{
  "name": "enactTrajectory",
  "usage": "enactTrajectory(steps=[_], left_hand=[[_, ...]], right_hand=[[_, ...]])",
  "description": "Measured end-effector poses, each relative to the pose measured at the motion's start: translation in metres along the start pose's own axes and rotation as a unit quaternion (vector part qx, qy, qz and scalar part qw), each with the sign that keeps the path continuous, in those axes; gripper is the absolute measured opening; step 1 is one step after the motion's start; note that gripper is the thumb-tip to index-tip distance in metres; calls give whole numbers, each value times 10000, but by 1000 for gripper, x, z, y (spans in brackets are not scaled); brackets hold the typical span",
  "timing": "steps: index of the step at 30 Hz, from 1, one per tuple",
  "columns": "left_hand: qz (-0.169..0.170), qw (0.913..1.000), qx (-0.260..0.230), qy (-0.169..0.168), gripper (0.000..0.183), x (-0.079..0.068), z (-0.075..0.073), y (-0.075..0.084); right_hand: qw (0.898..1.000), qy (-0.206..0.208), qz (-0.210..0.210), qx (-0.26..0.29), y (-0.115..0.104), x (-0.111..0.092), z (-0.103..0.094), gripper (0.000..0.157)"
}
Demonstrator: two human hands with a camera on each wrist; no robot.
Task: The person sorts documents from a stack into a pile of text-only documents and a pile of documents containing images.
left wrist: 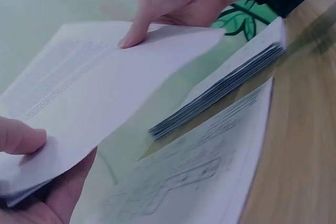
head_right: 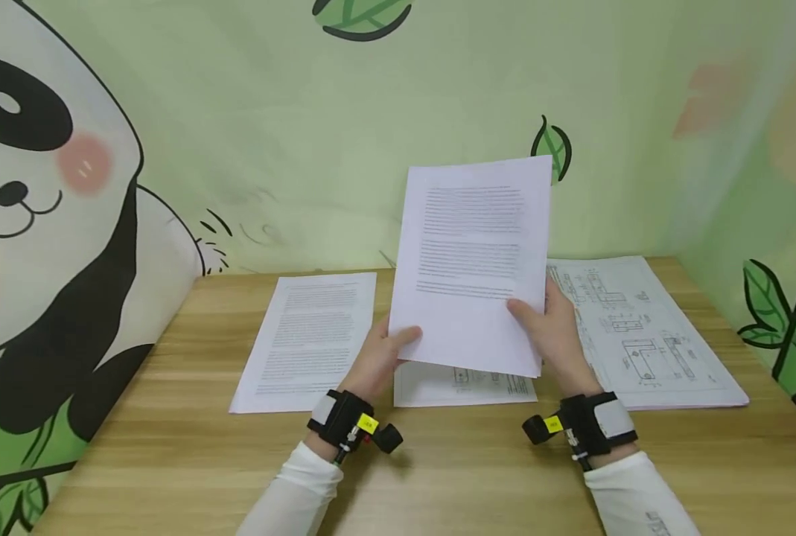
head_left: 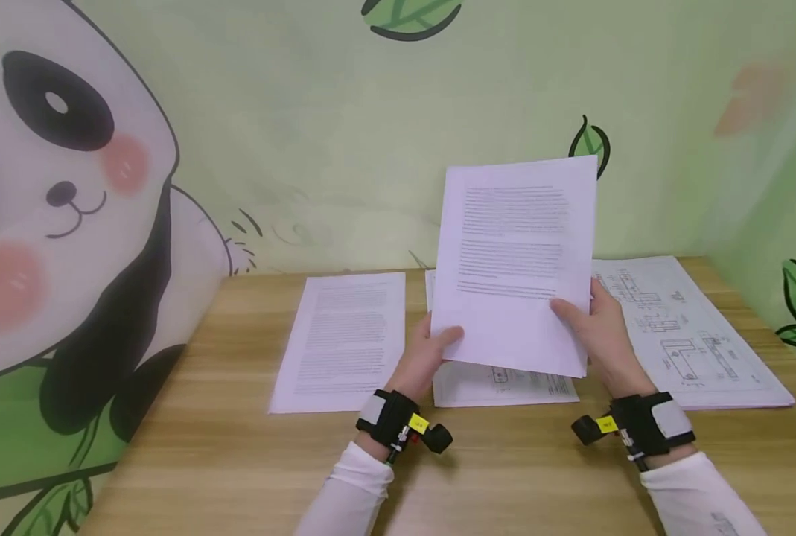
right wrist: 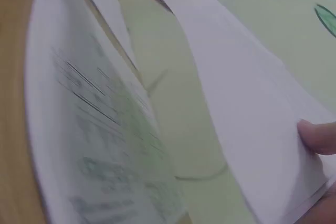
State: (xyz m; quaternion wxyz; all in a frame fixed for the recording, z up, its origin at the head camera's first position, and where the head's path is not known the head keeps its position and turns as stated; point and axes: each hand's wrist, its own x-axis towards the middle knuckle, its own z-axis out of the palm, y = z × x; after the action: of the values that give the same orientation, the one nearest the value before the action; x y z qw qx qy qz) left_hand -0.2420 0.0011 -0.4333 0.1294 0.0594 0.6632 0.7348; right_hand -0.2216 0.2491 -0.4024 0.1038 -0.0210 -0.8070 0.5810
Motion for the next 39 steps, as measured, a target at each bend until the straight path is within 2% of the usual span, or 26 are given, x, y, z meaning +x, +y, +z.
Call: enactTrajectory(steps=[6, 12, 19, 23, 29, 31, 36, 39], left_hand=[[82, 9970, 707, 298, 37, -8, -29, 13], [227, 9896, 1296, 585, 37, -17, -54, 20], [141, 9875, 1343, 808, 39, -24, -73, 27], [92, 9851, 1418, 965, 38, -30, -92, 40], [-47, 9763, 1826, 1158, 43, -40, -133, 55], [-245, 9739, 1933, 1163, 47, -43, -145, 56], [-724, 9661, 2083, 1343, 58, -49, -170, 48], [-731, 9605, 2268, 1435, 56, -51, -182, 41]], right_hand=[[9989, -281, -292, 246, -9, -7, 29, 51], [9969, -442, -206, 615, -17, -11, 53, 48], [9956, -556, 52, 755, -25, -11, 76, 45], [9918, -954, 104, 842, -31, -9, 90, 46], [9805, -1700, 219, 965, -42, -7, 116, 56], [9808, -1727, 307, 850, -43, -7, 128, 57], [9863, -1475, 626, 382, -40, -8, 159, 60], [9877, -1338, 798, 157, -36, -10, 174, 62]])
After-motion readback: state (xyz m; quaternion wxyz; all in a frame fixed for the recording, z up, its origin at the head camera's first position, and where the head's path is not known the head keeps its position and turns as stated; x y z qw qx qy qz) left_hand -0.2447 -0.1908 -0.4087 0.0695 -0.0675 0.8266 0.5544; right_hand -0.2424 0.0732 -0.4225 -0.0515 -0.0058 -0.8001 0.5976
